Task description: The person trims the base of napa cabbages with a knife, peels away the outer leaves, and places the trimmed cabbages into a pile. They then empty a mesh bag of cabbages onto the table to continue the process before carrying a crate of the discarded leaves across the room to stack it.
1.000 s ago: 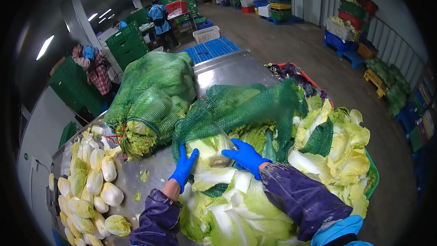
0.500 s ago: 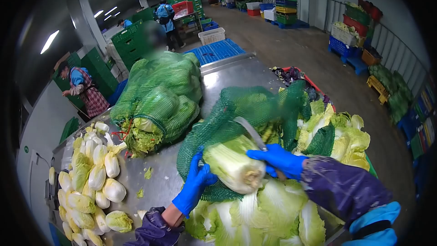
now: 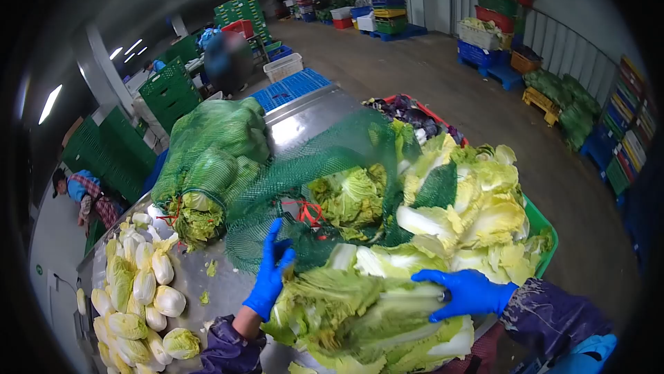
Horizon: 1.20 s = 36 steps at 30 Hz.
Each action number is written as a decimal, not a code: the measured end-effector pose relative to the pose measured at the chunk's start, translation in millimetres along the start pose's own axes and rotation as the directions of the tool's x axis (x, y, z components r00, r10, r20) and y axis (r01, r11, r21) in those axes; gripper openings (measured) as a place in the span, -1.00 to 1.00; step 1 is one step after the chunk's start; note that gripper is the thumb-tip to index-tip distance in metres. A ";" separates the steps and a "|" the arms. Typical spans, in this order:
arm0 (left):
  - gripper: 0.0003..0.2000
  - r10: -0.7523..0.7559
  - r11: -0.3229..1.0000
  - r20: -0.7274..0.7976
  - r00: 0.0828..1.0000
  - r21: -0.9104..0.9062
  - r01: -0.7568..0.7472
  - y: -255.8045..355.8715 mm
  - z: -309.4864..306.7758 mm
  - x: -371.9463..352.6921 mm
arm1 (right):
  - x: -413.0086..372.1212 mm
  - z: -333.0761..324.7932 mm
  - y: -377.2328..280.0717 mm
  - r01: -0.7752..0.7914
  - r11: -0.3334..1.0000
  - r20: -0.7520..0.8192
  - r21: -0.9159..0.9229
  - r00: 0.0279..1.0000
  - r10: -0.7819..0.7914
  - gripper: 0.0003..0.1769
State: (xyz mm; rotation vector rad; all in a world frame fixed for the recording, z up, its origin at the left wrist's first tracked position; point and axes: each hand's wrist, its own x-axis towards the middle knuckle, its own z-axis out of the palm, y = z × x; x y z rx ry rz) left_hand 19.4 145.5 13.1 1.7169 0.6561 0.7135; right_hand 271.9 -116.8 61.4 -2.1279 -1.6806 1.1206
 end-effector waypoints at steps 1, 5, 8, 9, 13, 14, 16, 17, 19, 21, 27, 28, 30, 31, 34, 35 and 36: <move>-0.33 0.195 0.959 0.130 0.972 0.183 -0.217 7.2 14.9 0.1 | -1.0 3.1 6.3 0.065 0.993 -0.094 0.100 0.994 -0.055 -0.13; -0.23 0.094 0.995 0.472 0.877 -0.015 -0.098 40.9 48.5 -30.1 | 9.5 26.9 24.0 0.193 0.924 -0.372 0.330 0.926 -0.060 -0.17; -0.22 -0.025 0.998 0.476 0.879 0.063 -0.006 41.0 54.3 -51.3 | 10.2 57.8 32.7 0.188 0.801 -0.487 0.569 0.862 0.144 -0.23; -0.23 -0.016 0.988 0.430 0.903 0.147 -0.053 39.5 55.4 -58.1 | 7.5 66.7 33.4 0.157 0.645 -0.435 0.748 0.850 0.297 -0.25; -0.32 0.119 0.951 0.354 0.928 0.228 -0.209 53.9 58.7 -84.4 | -14.5 72.6 17.7 0.194 0.415 -0.330 0.889 0.899 0.287 -0.28; -0.34 0.125 0.951 0.325 0.937 0.231 -0.207 63.4 56.6 -88.7 | -19.9 66.7 9.5 0.177 0.418 -0.315 0.891 0.904 0.288 -0.29; -0.35 0.038 0.993 0.270 0.962 0.101 -0.067 76.4 43.5 -97.7 | -26.8 53.3 -9.7 0.156 0.448 -0.303 0.880 0.911 0.278 -0.31; -0.37 -0.064 0.997 0.224 0.972 -0.031 0.072 79.3 36.1 -102.2 | -28.1 48.7 -18.9 0.138 0.474 -0.290 0.870 0.920 0.265 -0.32; -0.36 -0.192 0.974 0.203 0.960 -0.080 0.212 78.8 18.5 -114.5 | -23.7 42.4 -34.2 0.158 0.498 -0.300 0.853 0.928 0.219 -0.34; -0.36 -0.339 0.924 0.189 0.922 -0.116 0.363 63.1 4.4 -130.4 | 3.7 63.7 -24.0 0.328 0.444 -0.401 0.834 0.913 0.078 -0.37; -0.32 0.102 0.824 -0.129 0.986 0.566 -0.011 52.0 7.9 -131.7 | 39.2 84.9 -10.2 0.150 0.375 -0.229 0.915 0.958 0.173 -0.41; -0.18 0.237 0.562 0.021 0.971 0.813 -0.154 68.7 6.5 -124.7 | 38.1 85.6 -9.4 0.221 0.425 -0.304 0.878 0.942 0.140 -0.41; -0.07 0.112 0.542 0.239 0.965 0.799 -0.261 103.7 45.2 -120.1 | 38.7 87.4 -13.1 0.240 0.425 -0.329 0.873 0.933 0.149 -0.41; 0.04 -0.016 0.537 0.427 0.904 0.767 -0.352 110.5 64.8 -122.8 | 38.0 87.4 -15.0 0.258 0.436 -0.350 0.862 0.925 0.145 -0.40; 0.10 -0.267 0.338 0.454 0.850 0.870 -0.358 73.2 92.9 -121.3 | 35.0 105.1 -3.5 0.343 0.491 -0.479 0.800 0.859 0.181 -0.41; 0.13 -0.258 0.430 0.444 0.858 0.848 -0.310 63.4 80.2 -117.1 | 33.3 109.1 0.9 0.469 0.544 -0.633 0.696 0.759 0.155 -0.42; 0.16 -0.180 0.550 0.449 0.875 0.784 -0.289 49.1 66.3 -114.4 | 19.7 111.6 4.4 0.416 0.537 -0.592 0.733 0.780 0.202 -0.48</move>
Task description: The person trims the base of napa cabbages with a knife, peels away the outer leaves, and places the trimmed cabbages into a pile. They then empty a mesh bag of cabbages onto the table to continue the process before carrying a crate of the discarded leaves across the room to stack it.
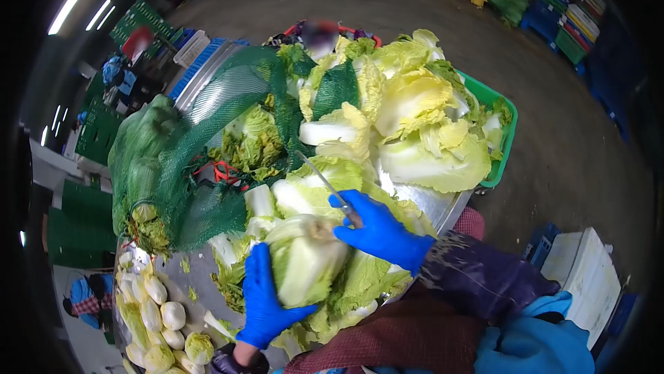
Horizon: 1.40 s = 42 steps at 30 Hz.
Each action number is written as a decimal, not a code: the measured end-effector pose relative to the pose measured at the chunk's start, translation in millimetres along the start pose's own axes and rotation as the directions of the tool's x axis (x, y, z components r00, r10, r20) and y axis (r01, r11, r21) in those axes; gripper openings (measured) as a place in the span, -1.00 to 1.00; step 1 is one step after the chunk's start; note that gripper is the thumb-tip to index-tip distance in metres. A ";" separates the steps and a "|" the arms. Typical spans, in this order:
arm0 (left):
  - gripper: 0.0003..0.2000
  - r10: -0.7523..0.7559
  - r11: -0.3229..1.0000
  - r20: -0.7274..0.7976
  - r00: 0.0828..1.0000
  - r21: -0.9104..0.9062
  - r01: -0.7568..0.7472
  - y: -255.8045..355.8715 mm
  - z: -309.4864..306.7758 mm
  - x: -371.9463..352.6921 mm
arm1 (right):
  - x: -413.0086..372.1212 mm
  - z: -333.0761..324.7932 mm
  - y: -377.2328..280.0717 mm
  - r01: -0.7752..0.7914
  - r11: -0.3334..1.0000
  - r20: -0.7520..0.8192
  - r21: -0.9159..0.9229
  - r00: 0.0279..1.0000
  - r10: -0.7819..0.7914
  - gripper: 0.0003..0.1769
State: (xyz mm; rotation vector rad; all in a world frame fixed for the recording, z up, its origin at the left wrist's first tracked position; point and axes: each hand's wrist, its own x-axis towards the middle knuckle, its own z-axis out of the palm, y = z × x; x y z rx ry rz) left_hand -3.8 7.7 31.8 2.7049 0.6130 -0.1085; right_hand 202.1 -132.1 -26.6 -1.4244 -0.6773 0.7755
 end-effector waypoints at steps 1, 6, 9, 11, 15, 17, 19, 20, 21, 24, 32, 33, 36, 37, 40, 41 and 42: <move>0.19 0.024 0.990 -0.072 0.997 -0.134 -0.033 -17.0 4.9 -3.5 | -9.8 -5.8 0.4 -0.006 1.000 -0.010 0.008 1.000 0.007 -0.48; 0.21 0.019 0.942 0.001 1.000 -0.335 -0.017 -43.9 5.0 -7.6 | -53.0 -2.8 4.0 0.357 0.631 0.243 -0.688 0.934 -0.263 -0.54; 0.19 0.052 0.978 0.061 0.997 -0.203 -0.038 -36.4 -4.2 8.3 | -53.9 5.5 -8.8 0.458 0.360 0.379 -0.813 0.885 -0.271 -0.50; 0.17 0.079 0.979 0.033 0.996 -0.189 -0.072 -34.9 -7.1 16.4 | -50.2 8.1 -9.6 0.474 0.301 0.387 -0.827 0.870 -0.305 -0.55; 0.19 0.079 0.973 0.089 0.993 -0.224 -0.057 -37.8 -10.2 29.0 | -37.6 13.4 11.1 0.377 0.107 0.354 -0.920 0.916 -0.188 -0.79; 0.19 0.048 0.971 0.127 0.991 -0.239 -0.017 -39.1 -9.6 32.4 | -29.4 14.8 20.4 0.341 0.086 0.330 -0.936 0.937 -0.117 -0.85; 0.18 0.046 0.982 0.123 0.991 -0.188 -0.022 -40.3 -7.8 36.4 | -17.7 12.5 37.1 0.362 0.148 0.325 -0.921 0.919 -0.224 -0.85; 0.18 0.040 0.981 0.128 0.991 -0.196 -0.014 -38.5 -5.6 36.1 | -11.4 11.0 41.8 0.365 0.149 0.330 -0.919 0.919 -0.214 -0.85; 0.17 0.027 0.990 0.109 0.994 -0.138 -0.012 -35.4 -3.3 36.2 | -3.5 8.8 44.8 0.333 0.139 0.311 -0.933 0.937 -0.160 -0.84; 0.16 -0.020 0.996 0.090 0.996 -0.083 0.027 -28.9 -4.1 41.7 | 13.8 4.8 54.5 0.280 0.237 0.274 -0.930 0.960 -0.060 -0.80; 0.10 -0.236 0.972 -0.013 0.972 0.022 0.236 10.6 5.7 34.1 | 39.4 6.2 29.4 0.150 0.387 0.235 -0.910 0.955 0.181 -0.75; 0.10 -0.234 0.972 -0.025 0.972 0.024 0.235 14.9 10.7 32.3 | 40.4 4.2 27.8 0.157 0.384 0.237 -0.910 0.957 0.170 -0.75; 0.07 -0.279 0.954 -0.163 0.946 0.067 0.293 34.0 21.4 17.0 | 35.1 3.7 29.5 0.187 0.402 0.264 -0.896 0.953 0.145 -0.76; 0.09 -0.269 0.927 -0.192 0.944 0.213 0.308 51.0 24.3 8.4 | 34.5 1.7 32.3 0.192 0.401 0.264 -0.896 0.956 0.130 -0.76; 0.08 -0.178 0.938 -0.405 0.897 0.205 0.278 61.4 68.5 -31.1 | 50.6 -7.3 23.8 0.285 0.408 0.467 -0.868 0.749 0.471 -0.70; 0.08 -0.174 0.938 -0.410 0.895 0.209 0.278 50.6 77.3 -39.0 | 48.4 -5.9 13.6 0.288 0.408 0.468 -0.866 0.752 0.463 -0.70; 0.10 -0.149 0.977 -0.444 0.884 0.070 0.200 37.3 82.8 -46.0 | 45.4 -3.8 2.4 0.126 0.462 0.392 -0.878 0.743 0.542 -0.71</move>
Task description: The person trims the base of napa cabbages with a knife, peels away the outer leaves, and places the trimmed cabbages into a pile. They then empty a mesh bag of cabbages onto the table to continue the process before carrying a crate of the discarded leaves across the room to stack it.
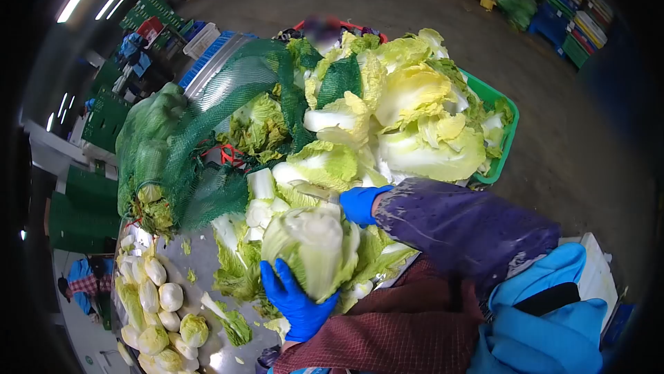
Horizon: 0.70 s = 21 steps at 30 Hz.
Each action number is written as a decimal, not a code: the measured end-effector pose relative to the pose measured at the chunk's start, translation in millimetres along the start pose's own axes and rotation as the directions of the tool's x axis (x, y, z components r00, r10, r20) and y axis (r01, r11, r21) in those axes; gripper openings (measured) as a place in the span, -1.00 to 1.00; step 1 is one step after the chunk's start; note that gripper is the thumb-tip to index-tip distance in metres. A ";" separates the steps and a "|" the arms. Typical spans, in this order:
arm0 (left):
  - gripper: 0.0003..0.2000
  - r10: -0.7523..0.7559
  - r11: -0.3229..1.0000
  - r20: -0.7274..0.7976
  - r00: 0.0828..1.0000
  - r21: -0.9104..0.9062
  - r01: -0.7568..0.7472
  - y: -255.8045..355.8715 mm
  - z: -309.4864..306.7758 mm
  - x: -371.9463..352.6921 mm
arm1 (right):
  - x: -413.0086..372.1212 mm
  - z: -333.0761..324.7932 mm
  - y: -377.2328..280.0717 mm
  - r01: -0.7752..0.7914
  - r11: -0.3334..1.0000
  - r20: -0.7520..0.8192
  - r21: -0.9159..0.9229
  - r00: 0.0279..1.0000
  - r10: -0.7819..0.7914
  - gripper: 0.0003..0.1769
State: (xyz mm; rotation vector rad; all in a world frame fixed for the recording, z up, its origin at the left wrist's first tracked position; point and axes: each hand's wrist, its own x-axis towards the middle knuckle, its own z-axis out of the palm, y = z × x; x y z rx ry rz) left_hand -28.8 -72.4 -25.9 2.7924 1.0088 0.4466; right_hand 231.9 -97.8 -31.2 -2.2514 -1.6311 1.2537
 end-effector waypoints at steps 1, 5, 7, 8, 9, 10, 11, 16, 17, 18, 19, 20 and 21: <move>0.11 0.008 0.986 -0.047 0.999 -0.166 -0.016 -11.1 0.0 -3.1 | -9.0 -8.7 -7.2 -0.102 0.987 0.055 0.128 0.994 0.096 -0.72; 0.13 -0.065 0.928 -0.045 0.997 -0.369 0.044 -49.7 3.9 -16.7 | -52.4 -51.4 -27.6 0.052 0.686 -0.053 0.726 0.998 -0.020 -0.67; 0.14 -0.093 0.922 -0.069 0.993 -0.384 0.059 -49.3 8.2 -21.5 | -65.8 -65.4 -32.6 0.084 0.755 -0.131 0.651 0.991 0.002 -0.62; 0.15 -0.104 0.914 -0.083 0.991 -0.401 0.062 -48.8 9.9 -22.1 | -64.2 -55.0 -37.2 0.099 0.762 -0.143 0.640 0.990 -0.008 -0.59; 0.15 -0.112 0.914 -0.086 0.990 -0.400 0.069 -48.0 10.0 -21.5 | -62.4 -34.8 -41.6 0.111 0.768 -0.153 0.631 0.988 -0.017 -0.56; 0.16 -0.071 0.935 -0.069 0.995 -0.353 0.043 -46.3 9.6 -20.3 | -50.4 -12.3 -32.5 0.288 0.933 -0.349 0.218 0.915 -0.201 -0.49; 0.16 -0.033 0.952 -0.048 0.998 -0.306 0.016 -45.5 10.0 -20.3 | -43.5 6.7 -34.7 0.349 0.883 -0.417 0.314 0.886 -0.202 -0.41; 0.17 -0.039 0.947 -0.095 0.995 -0.321 0.006 -48.5 15.3 -23.8 | -21.3 28.4 -56.8 -0.017 0.374 0.047 0.927 0.996 -0.071 -0.41; 0.19 -0.051 0.941 -0.089 0.995 -0.337 0.018 -47.5 12.4 -20.6 | -21.5 23.1 -60.5 -0.010 0.382 0.043 0.924 0.996 -0.078 -0.41; 0.20 -0.062 0.935 -0.079 0.995 -0.353 0.031 -46.7 9.0 -18.1 | -26.1 18.3 -65.0 0.019 0.422 0.011 0.906 0.998 -0.070 -0.43; 0.20 -0.063 0.936 -0.083 0.995 -0.351 0.030 -45.7 4.4 -12.5 | -34.3 11.0 -73.0 0.046 0.458 -0.021 0.888 0.998 -0.060 -0.45; 0.21 -0.072 0.890 -0.138 0.988 -0.457 0.001 -43.7 -0.9 -4.0 | -43.6 -3.8 -80.5 0.081 0.492 -0.053 0.867 0.996 -0.069 -0.44; 0.21 -0.089 0.830 -0.191 0.978 -0.557 -0.033 -41.1 -2.7 3.9 | -48.7 -14.2 -85.0 0.227 0.576 -0.196 0.785 0.974 -0.117 -0.41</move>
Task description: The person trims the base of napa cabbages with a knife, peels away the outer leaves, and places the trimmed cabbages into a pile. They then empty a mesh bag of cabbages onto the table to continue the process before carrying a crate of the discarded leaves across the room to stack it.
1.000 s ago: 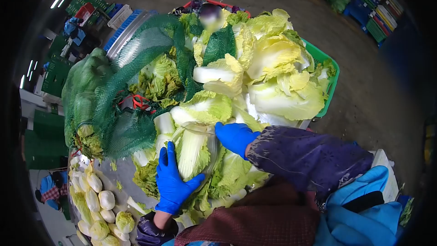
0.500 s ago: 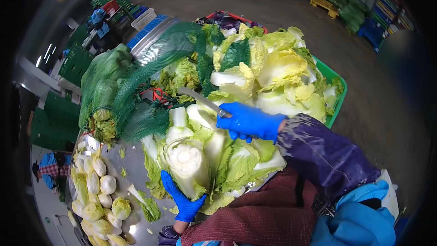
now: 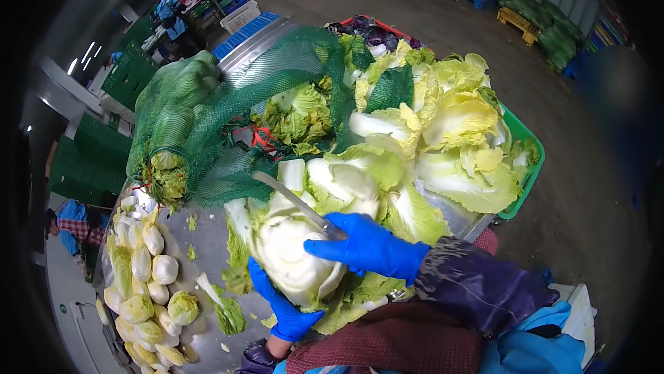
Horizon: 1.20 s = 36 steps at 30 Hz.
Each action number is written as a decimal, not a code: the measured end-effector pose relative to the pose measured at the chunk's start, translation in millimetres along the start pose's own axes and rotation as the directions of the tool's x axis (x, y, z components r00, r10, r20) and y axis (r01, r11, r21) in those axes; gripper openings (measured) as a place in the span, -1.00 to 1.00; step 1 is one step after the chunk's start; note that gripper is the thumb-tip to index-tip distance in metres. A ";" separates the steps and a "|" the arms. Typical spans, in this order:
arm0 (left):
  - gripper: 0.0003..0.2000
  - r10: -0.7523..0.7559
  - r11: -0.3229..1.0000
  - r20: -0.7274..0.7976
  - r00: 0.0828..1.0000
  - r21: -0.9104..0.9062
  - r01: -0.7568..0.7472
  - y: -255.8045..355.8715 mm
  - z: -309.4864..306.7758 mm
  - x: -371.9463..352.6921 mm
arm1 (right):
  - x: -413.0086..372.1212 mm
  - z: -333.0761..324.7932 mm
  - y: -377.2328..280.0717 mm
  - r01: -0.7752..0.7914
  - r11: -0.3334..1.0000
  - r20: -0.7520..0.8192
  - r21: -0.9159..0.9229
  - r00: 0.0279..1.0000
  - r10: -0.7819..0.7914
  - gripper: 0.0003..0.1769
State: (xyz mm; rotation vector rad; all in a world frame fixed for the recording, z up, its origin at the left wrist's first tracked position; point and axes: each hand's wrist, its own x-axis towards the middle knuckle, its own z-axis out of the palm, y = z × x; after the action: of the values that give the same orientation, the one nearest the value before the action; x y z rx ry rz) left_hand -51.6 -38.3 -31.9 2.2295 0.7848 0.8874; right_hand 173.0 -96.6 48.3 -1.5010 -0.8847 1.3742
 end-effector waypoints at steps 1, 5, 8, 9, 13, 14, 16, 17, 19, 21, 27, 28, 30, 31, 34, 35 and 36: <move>0.20 -0.089 0.964 -0.075 0.993 -0.259 0.067 -7.9 14.5 4.3 | -3.5 -2.1 -13.8 0.144 0.982 -0.027 -0.123 0.989 -0.149 -0.38; -0.02 -0.047 0.832 0.704 0.708 -0.364 0.418 -46.4 40.4 23.8 | -34.3 -2.7 -70.5 0.274 0.841 -0.115 -0.467 0.924 -0.365 -0.37; 0.13 -0.005 0.880 0.400 0.917 -0.433 0.194 -21.3 31.4 51.9 | -21.4 -3.1 -41.8 0.289 0.646 -0.186 -0.707 0.805 -0.563 -0.41; 0.10 -0.038 0.851 0.198 0.979 -0.508 0.136 -8.2 25.9 58.8 | -14.1 -6.7 -33.2 0.195 0.744 -0.269 -0.639 0.849 -0.454 -0.43; 0.00 -0.126 0.823 -0.051 0.991 -0.562 0.076 34.8 -8.8 86.7 | -6.2 -10.4 -24.9 0.139 0.802 -0.333 -0.581 0.858 -0.390 -0.43; -0.07 0.068 0.952 0.004 0.998 -0.301 -0.063 38.1 -11.9 95.7 | -5.4 -9.8 -27.7 0.153 0.805 -0.308 -0.573 0.870 -0.385 -0.43; -0.27 0.226 0.959 0.126 0.966 0.143 -0.243 65.5 -16.1 120.4 | -1.4 -4.9 -29.2 0.170 0.833 -0.312 -0.527 0.873 -0.376 -0.43; -0.28 0.219 0.962 0.115 0.969 0.138 -0.234 65.9 -12.3 125.1 | 0.7 -5.0 -29.9 0.157 0.850 -0.307 -0.503 0.887 -0.345 -0.43; -0.28 0.218 0.964 0.103 0.970 0.132 -0.231 63.2 -8.7 128.0 | 12.3 -6.7 -25.9 0.094 0.907 -0.397 -0.411 0.877 -0.272 -0.60; -0.27 0.197 0.970 0.141 0.970 0.112 -0.213 60.7 -10.4 122.0 | 51.5 -24.1 14.2 0.030 0.874 -0.487 -0.486 0.821 -0.299 -0.56; -0.21 -0.033 0.997 0.061 0.998 -0.061 0.037 17.1 -49.1 84.3 | 70.9 -67.4 68.2 -0.104 0.790 -0.519 -0.604 0.804 -0.291 -0.37; -0.18 -0.104 0.989 0.057 0.993 -0.103 0.109 7.3 -55.4 76.6 | 60.3 -52.1 40.0 0.001 0.799 -0.525 -0.601 0.754 -0.396 -0.25; -0.14 -0.142 0.971 0.068 0.988 -0.186 0.152 -4.2 -56.0 70.9 | 52.2 -22.8 -16.2 0.079 0.861 -0.390 -0.503 0.868 -0.308 -0.13; -0.14 -0.171 0.938 0.038 0.985 -0.299 0.175 -7.9 -52.3 73.4 | 59.8 -7.9 -25.8 0.262 0.801 -0.281 -0.538 0.840 -0.464 -0.11; -0.15 -0.249 0.850 -0.004 0.968 -0.479 0.217 -3.7 -46.7 66.6 | 80.2 27.5 -38.2 0.427 0.617 0.023 -0.661 0.833 -0.552 -0.13; -0.18 -0.224 0.892 -0.035 0.974 -0.410 0.191 -2.7 -43.7 62.8 | 94.3 35.7 -27.7 0.410 0.506 0.052 -0.758 0.813 -0.580 -0.25; -0.20 -0.198 0.927 -0.066 0.978 -0.336 0.165 -1.2 -40.4 59.3 | 107.1 34.5 -20.6 0.414 0.505 0.058 -0.757 0.813 -0.580 -0.25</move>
State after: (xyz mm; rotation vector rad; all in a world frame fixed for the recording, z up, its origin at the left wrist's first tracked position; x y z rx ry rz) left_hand -46.4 16.7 13.9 1.8027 0.8082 0.9655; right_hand 154.1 14.7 30.0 -1.7117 -1.7270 0.3722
